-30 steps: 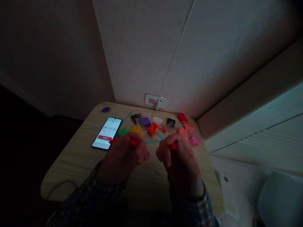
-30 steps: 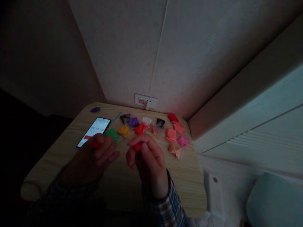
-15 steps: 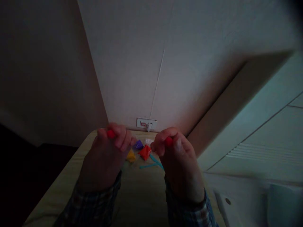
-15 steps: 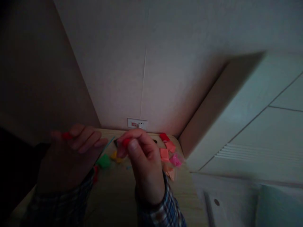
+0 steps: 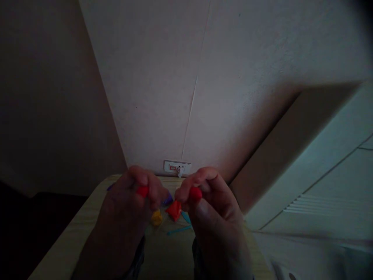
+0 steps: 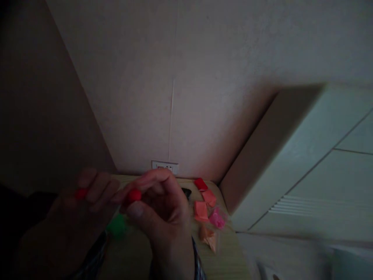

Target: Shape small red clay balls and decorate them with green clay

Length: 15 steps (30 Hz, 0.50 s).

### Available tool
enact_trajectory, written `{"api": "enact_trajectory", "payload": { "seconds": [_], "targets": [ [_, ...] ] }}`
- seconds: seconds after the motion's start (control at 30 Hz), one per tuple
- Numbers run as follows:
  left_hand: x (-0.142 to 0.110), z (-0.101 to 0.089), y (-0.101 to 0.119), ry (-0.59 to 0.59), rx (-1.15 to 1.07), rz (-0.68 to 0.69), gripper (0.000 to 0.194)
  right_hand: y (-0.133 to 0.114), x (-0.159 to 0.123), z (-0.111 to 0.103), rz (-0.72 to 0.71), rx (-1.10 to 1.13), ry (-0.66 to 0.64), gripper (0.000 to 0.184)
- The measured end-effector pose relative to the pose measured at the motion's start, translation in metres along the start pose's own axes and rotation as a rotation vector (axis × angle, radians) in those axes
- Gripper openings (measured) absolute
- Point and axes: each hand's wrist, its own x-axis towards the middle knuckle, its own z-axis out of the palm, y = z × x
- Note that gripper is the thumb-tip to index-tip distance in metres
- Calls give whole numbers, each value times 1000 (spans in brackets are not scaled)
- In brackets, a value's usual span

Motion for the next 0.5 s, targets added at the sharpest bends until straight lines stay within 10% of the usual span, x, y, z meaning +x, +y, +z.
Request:
{"api": "enact_trajectory", "payload": {
  "seconds": [0.13,0.27,0.5],
  "targets": [
    [-3,5,0,93,-196,-220,10,-4,1,-9,-11,7,-63,19],
    [-2,14,5,122,-271,-193,30,-7,2,-14,-13,56,-13,19],
    [-4,15,7,141,-242,-231,6,-8,0,-11,6,99,-72,15]
  ]
}}
